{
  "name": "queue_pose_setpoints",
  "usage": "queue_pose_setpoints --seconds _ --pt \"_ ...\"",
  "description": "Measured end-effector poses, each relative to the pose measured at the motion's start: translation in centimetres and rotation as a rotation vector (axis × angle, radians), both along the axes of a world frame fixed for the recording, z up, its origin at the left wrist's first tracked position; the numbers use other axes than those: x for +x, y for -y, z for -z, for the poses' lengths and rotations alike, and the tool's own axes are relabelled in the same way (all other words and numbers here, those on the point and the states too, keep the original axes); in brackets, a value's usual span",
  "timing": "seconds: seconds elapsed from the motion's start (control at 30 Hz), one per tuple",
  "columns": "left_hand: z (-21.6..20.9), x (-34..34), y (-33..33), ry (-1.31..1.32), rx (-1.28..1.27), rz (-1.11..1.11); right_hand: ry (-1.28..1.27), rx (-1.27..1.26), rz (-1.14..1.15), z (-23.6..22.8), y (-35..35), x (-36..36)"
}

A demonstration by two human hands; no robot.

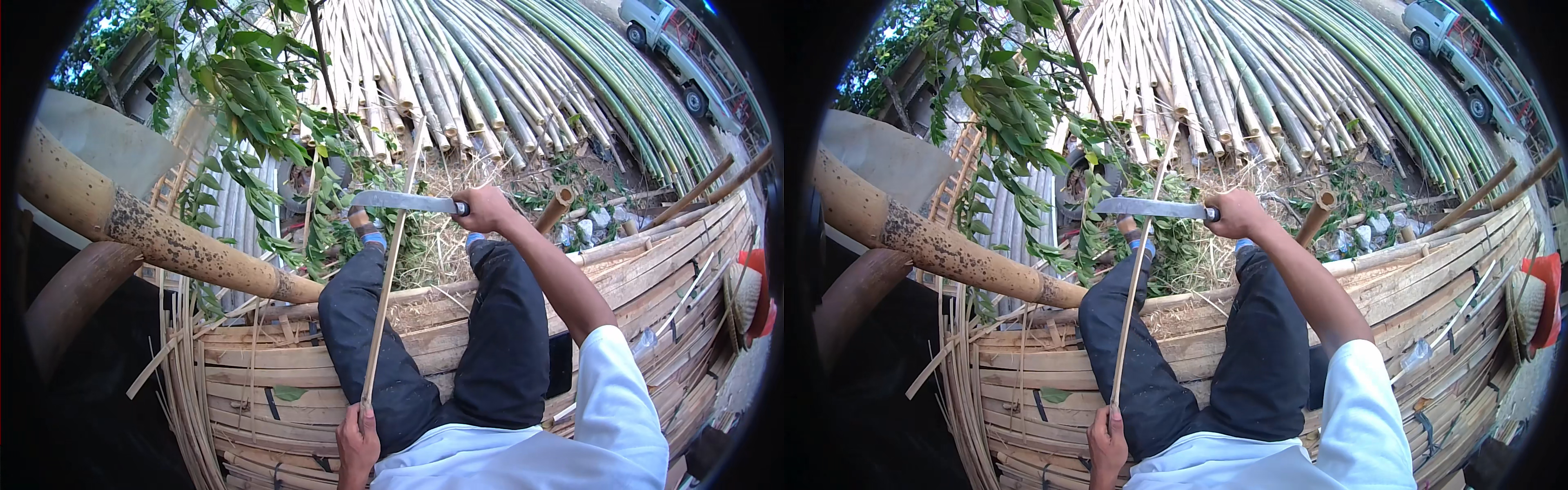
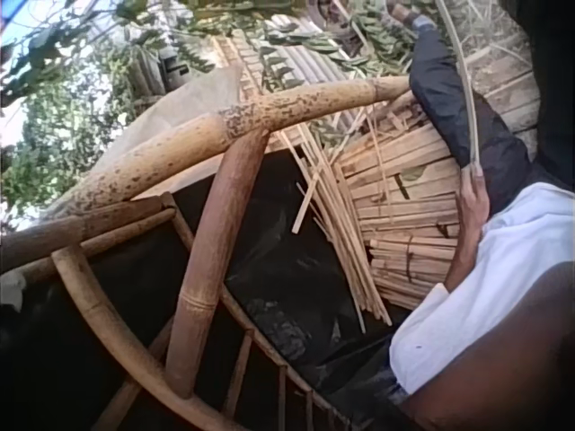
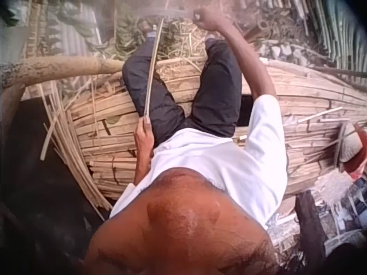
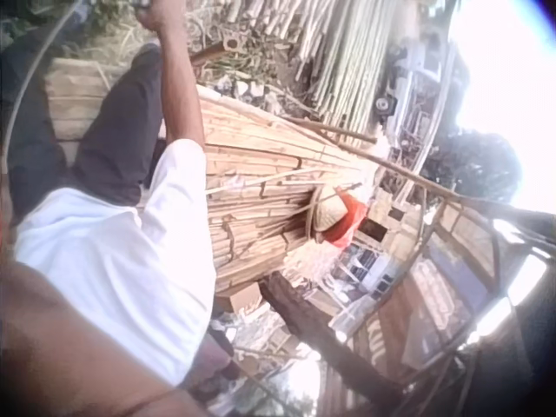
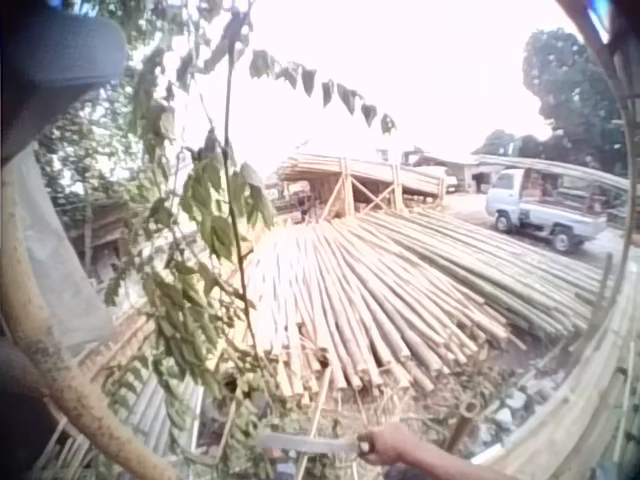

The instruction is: The person whittles and shaves down bamboo strips using a large knife while seated on a bamboo structure outdoors.

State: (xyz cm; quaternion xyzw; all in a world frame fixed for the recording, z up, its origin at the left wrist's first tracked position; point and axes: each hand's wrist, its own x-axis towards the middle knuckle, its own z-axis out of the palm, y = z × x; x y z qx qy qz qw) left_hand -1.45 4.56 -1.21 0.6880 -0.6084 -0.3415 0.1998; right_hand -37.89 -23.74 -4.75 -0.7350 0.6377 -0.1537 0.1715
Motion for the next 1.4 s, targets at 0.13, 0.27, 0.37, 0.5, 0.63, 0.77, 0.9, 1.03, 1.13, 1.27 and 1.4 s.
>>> queue_pose_setpoints --seconds 0.13,0.27,0.37,0.5,0.63,0.77,0.9,1.03,1.13,1.27,1.4 --pt "0.1 0.0 0.0 0.028 0.029 0.012 0.044 0.143 0.416 0.7 2.7 -2.5" --pt "0.5 0.2 -0.5 0.009 0.007 -0.008 0.076 0.056 0.166 0.0 1.8 -1.2" --pt "0.6 -0.2 -0.4 -0.014 0.079 -0.014 0.205 0.215 0.503 1.8 3.9 -3.5" --pt "1.3 0.4 -0.4 -0.011 0.041 -0.049 0.913 0.265 0.629 3.4 4.0 -3.9" --pt "1.3 0.4 1.0 0.002 0.062 -0.113 1.151 0.543 0.632 4.6 2.0 -1.9" --pt "0.9 -0.1 3.0 -0.049 0.026 -0.11 0.992 0.539 0.544 4.5 0.0 -0.2" --pt "0.6 -0.3 3.8 -0.073 -0.024 -0.114 -0.232 0.291 0.205 2.9 -0.4 1.1" --pt "0.7 -0.6 3.7 -0.043 -0.019 -0.093 -0.506 0.375 0.175 2.6 1.7 -1.8" --pt "2.1 -0.4 3.6 -0.088 0.062 -0.105 -0.067 0.263 0.45 3.3 2.1 -2.3" --pt "1.0 -1.1 3.9 -0.135 0.078 -0.151 0.452 0.038 0.314 1.7 -2.5 2.9" --pt "0.7 -1.6 5.4 -0.171 0.125 -0.139 0.375 0.068 -0.185 -0.2 -10.9 9.2"
